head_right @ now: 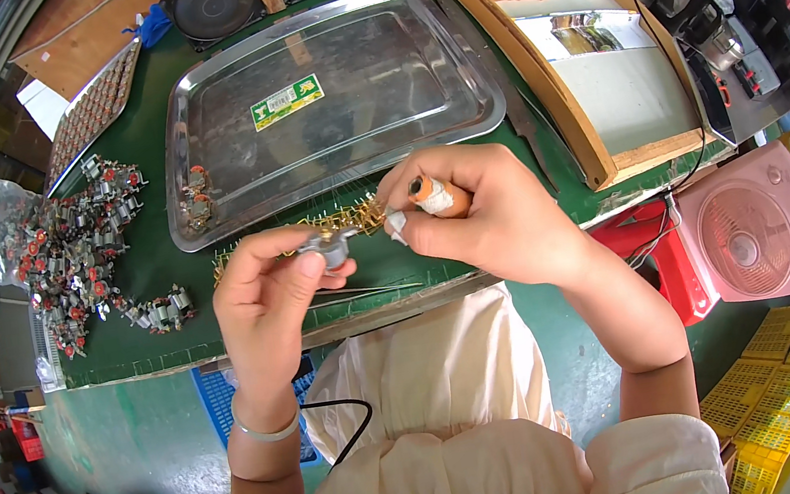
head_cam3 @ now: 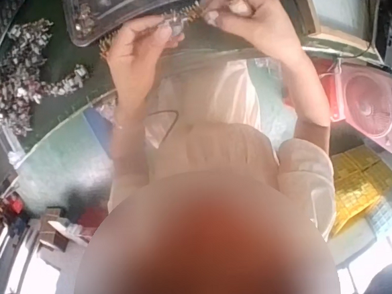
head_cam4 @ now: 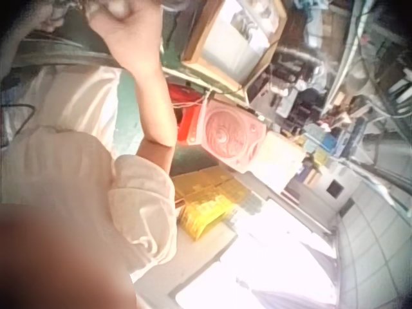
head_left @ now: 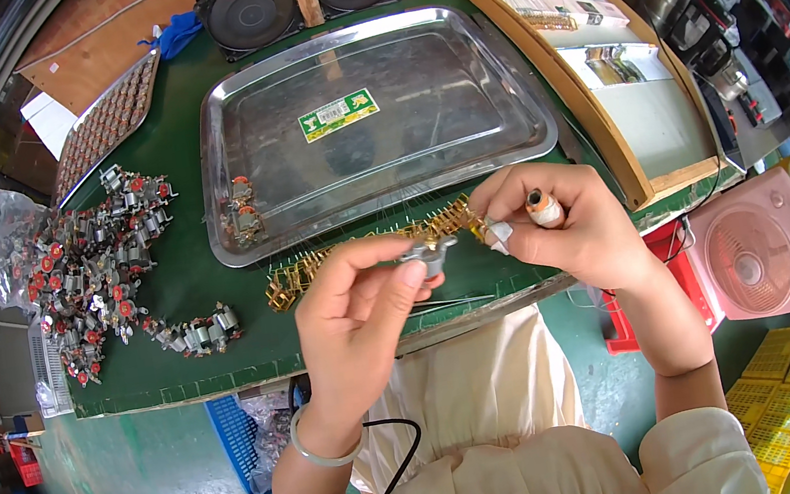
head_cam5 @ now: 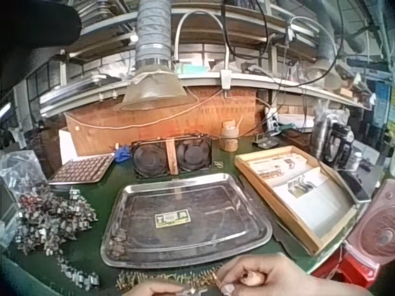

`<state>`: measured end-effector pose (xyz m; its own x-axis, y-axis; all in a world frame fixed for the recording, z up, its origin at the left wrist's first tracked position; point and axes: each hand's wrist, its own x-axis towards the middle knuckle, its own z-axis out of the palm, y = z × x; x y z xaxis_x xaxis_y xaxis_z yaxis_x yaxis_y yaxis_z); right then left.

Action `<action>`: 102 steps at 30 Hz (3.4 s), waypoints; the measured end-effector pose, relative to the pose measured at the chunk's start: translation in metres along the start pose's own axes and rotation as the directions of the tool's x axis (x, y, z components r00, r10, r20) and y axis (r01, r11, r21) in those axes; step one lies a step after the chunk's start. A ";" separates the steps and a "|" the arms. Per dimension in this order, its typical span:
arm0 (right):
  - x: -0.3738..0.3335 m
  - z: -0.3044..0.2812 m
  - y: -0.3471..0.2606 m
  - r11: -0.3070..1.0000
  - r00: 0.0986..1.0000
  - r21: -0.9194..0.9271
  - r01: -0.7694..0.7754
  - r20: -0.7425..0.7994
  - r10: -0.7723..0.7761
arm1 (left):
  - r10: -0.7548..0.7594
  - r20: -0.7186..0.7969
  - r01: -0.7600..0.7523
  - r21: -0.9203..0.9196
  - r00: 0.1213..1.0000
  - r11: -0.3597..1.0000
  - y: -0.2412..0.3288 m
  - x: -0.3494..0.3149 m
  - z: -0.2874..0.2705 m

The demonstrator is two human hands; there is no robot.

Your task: Assembling small electric motors using a screwdriver and attaching connector pins.

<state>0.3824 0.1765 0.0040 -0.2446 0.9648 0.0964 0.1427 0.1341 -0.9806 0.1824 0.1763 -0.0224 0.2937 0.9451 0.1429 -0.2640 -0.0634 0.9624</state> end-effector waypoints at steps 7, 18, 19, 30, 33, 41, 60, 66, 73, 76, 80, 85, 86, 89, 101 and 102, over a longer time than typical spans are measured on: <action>0.005 0.017 -0.006 0.927 0.967 0.276 -0.254 0.081 0.241 | -0.044 0.039 0.045 -0.008 0.998 0.999 0.003 -0.001 0.001; 0.002 0.030 0.004 0.845 0.980 0.499 -0.192 0.049 0.193 | -0.105 -0.030 0.100 -0.131 0.994 0.986 0.006 0.000 0.000; 0.002 0.029 0.004 0.845 0.978 0.494 -0.204 0.063 0.199 | -0.119 -0.014 0.116 -0.158 0.993 0.981 0.006 0.000 -0.001; 0.004 0.035 0.001 0.855 0.978 0.477 -0.206 0.087 0.187 | -0.138 -0.009 0.134 -0.190 0.990 0.973 0.008 -0.005 -0.005; 0.003 0.039 0.004 0.872 0.992 0.474 -0.125 0.071 0.104 | -0.138 0.009 0.136 -0.209 0.990 0.968 0.009 -0.009 -0.008; -0.001 0.067 0.002 0.961 0.987 0.241 0.138 -0.113 -0.113 | -0.113 -0.097 0.090 -0.216 0.989 0.972 0.013 -0.036 -0.036; -0.019 0.113 0.027 0.844 0.848 -0.090 0.529 0.071 -0.525 | -0.076 -0.438 -0.163 -0.482 0.896 0.861 0.005 -0.076 -0.046; -0.020 0.107 0.041 0.841 0.837 -0.066 0.538 -0.078 -0.542 | -0.107 -0.487 -0.217 -0.562 0.867 0.798 0.003 -0.063 -0.025; -0.026 0.085 0.040 0.901 0.988 0.405 0.156 -0.079 -0.136 | -0.082 -0.555 -0.276 -0.529 0.828 0.803 0.003 -0.045 0.009; -0.022 0.077 0.040 0.822 0.997 0.567 0.053 0.021 -0.078 | -0.024 -0.608 -0.348 -0.487 0.794 0.801 0.005 -0.043 0.022; -0.020 0.064 0.039 0.915 0.931 0.201 0.349 0.033 -0.362 | 0.107 -0.668 -0.445 -0.359 0.736 0.820 0.005 -0.045 0.036; -0.016 0.048 0.027 0.698 0.849 0.576 -0.425 0.521 0.087 | 0.244 -0.682 -0.482 -0.180 0.689 0.857 0.008 -0.056 0.039; -0.017 0.051 0.026 0.666 0.865 0.610 -0.430 0.490 0.109 | 0.247 -0.679 -0.484 -0.180 0.691 0.857 0.008 -0.058 0.038; -0.017 0.072 0.030 0.870 0.974 0.490 0.055 0.164 -0.154 | 0.245 -0.660 -0.470 -0.186 0.710 0.863 0.011 -0.063 0.031; -0.020 0.101 0.015 0.300 0.785 0.727 -0.618 0.594 0.178 | 0.256 -0.661 -0.483 -0.184 0.705 0.856 0.002 -0.084 -0.003; -0.023 0.113 0.008 0.606 0.931 0.714 -0.350 0.334 0.145 | 0.248 -0.662 -0.483 -0.196 0.707 0.853 0.001 -0.083 -0.008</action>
<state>0.2808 0.1300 -0.0252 -0.5273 0.8426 -0.1095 -0.5124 -0.4181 -0.7501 0.1500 0.1003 -0.0350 -0.4660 0.8647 0.1873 -0.5475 -0.4481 0.7067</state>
